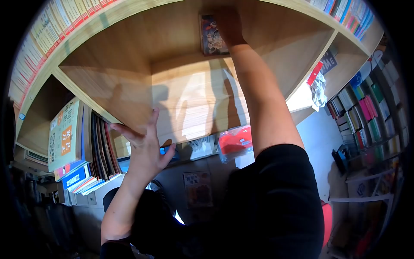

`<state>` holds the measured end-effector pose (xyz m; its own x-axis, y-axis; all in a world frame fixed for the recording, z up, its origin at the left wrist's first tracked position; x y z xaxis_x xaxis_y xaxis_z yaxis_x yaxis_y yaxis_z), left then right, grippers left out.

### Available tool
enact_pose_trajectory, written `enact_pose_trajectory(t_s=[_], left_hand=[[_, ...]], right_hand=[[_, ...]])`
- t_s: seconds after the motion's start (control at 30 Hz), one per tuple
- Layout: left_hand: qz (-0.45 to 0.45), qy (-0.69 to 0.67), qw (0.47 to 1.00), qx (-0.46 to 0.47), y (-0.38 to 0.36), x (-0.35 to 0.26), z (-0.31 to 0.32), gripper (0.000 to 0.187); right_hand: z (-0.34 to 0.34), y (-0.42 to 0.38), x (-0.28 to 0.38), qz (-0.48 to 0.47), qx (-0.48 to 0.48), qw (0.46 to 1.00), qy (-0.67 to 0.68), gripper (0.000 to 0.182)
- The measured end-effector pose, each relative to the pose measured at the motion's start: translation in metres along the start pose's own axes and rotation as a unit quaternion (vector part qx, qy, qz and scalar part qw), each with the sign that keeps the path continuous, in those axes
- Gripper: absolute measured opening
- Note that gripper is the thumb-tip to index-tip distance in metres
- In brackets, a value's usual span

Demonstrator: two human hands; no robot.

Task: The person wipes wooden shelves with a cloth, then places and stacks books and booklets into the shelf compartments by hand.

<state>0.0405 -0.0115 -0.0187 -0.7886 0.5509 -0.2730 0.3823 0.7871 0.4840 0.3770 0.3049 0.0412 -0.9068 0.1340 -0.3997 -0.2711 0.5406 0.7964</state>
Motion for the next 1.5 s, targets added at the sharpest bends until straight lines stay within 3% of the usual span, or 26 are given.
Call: enact_pose_trajectory(t_s=[0.1, 0.17, 0.3, 0.37, 0.4, 0.5, 0.57, 0.67, 0.73, 0.83, 0.87, 0.93, 0.97, 1.03, 1.13, 1.2, 1.23, 1.27, 1.33, 1.4, 1.5], left_hand=[[0.003, 0.000, 1.000, 0.021, 0.001, -0.002, -0.005, 0.090], [0.008, 0.007, 0.999, 0.044, 0.002, -0.002, -0.003, 0.089], [0.007, 0.011, 0.999, 0.034, -0.002, -0.007, 0.003, 0.093], [-0.002, 0.080, 0.997, -0.019, -0.002, -0.017, -0.001, 0.090], [0.033, 0.084, 0.993, -0.081, -0.006, -0.030, -0.001, 0.085], [0.117, 0.096, 0.988, -0.023, -0.017, -0.069, 0.003, 0.081], [0.161, -0.016, 0.987, 0.017, 0.009, -0.084, 0.013, 0.078], [0.058, -0.224, 0.968, 0.098, 0.083, -0.065, 0.058, 0.074], [-0.053, -0.292, 0.953, 0.057, 0.154, -0.054, 0.091, 0.076], [-0.077, -0.217, 0.972, 0.041, 0.239, -0.028, 0.135, 0.079], [-0.098, -0.229, 0.969, 0.009, 0.263, -0.003, 0.159, 0.082], [-0.157, -0.217, 0.962, -0.047, 0.305, 0.035, 0.191, 0.088], [-0.187, -0.207, 0.958, -0.064, 0.315, 0.038, 0.193, 0.093], [-0.245, -0.190, 0.946, -0.097, 0.334, 0.052, 0.199, 0.102], [-0.252, -0.171, 0.950, -0.061, 0.356, 0.056, 0.198, 0.097], [-0.306, -0.245, 0.920, 0.008, 0.356, 0.036, 0.189, 0.086], [-0.307, -0.242, 0.920, 0.006, 0.361, 0.045, 0.200, 0.086], [-0.317, -0.331, 0.889, 0.017, 0.366, 0.052, 0.214, 0.081], [-0.318, -0.437, 0.841, 0.012, 0.358, 0.042, 0.226, 0.075], [-0.303, -0.454, 0.838, 0.009, 0.359, 0.034, 0.226, 0.068], [-0.304, -0.449, 0.840, 0.011, 0.359, 0.024, 0.221, 0.060]], right_hand=[[-0.004, -0.019, 0.004, 0.070, 0.069, 0.995, 0.024, 0.035], [0.013, -0.040, 0.011, 0.121, 0.062, 0.970, 0.200, 0.044], [-0.049, -0.077, 0.040, 0.164, 0.044, 0.967, 0.189, 0.057], [-0.096, -0.102, 0.051, 0.202, 0.180, 0.943, 0.194, 0.053], [-0.092, -0.119, 0.058, 0.227, 0.181, 0.930, 0.227, 0.049], [-0.088, -0.149, 0.076, 0.315, 0.152, 0.905, 0.242, 0.050], [-0.099, -0.150, 0.056, 0.347, 0.162, 0.882, 0.275, 0.047], [-0.091, -0.153, 0.046, 0.311, 0.138, 0.874, 0.346, 0.040], [-0.074, -0.156, 0.054, 0.274, 0.073, 0.901, 0.329, 0.036], [-0.052, -0.146, 0.059, 0.219, 0.103, 0.912, 0.332, 0.034], [-0.056, -0.146, 0.060, 0.259, 0.068, 0.893, 0.361, 0.031], [-0.069, -0.132, 0.043, 0.260, 0.208, 0.847, 0.415, 0.046], [-0.071, -0.127, 0.038, 0.259, 0.262, 0.816, 0.445, 0.053], [-0.070, -0.124, 0.038, 0.300, 0.161, 0.835, 0.433, 0.063], [-0.046, -0.118, 0.045, 0.327, 0.178, 0.801, 0.469, 0.066], [-0.044, -0.118, 0.044, 0.333, 0.194, 0.784, 0.487, 0.067], [-0.047, -0.121, 0.041, 0.338, 0.264, 0.755, 0.496, 0.062], [-0.049, -0.124, 0.038, 0.340, 0.332, 0.722, 0.503, 0.058], [-0.037, -0.130, 0.043, 0.358, 0.321, 0.713, 0.510, 0.051], [-0.031, -0.134, 0.048, 0.408, 0.264, 0.719, 0.497, 0.038], [-0.026, -0.137, 0.051, 0.422, 0.229, 0.737, 0.476, 0.041]])
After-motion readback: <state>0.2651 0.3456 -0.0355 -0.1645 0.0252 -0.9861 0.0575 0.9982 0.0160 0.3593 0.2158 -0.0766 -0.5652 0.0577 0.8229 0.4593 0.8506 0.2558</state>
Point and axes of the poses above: each hand's wrist, its own y-axis towards the middle knuckle, its own z-axis out of the palm, x = y × z, the point moved 2 cm from there along y, towards the middle knuckle, and after that the axes turned 5 degrees about -y, right-handed, at the moved point
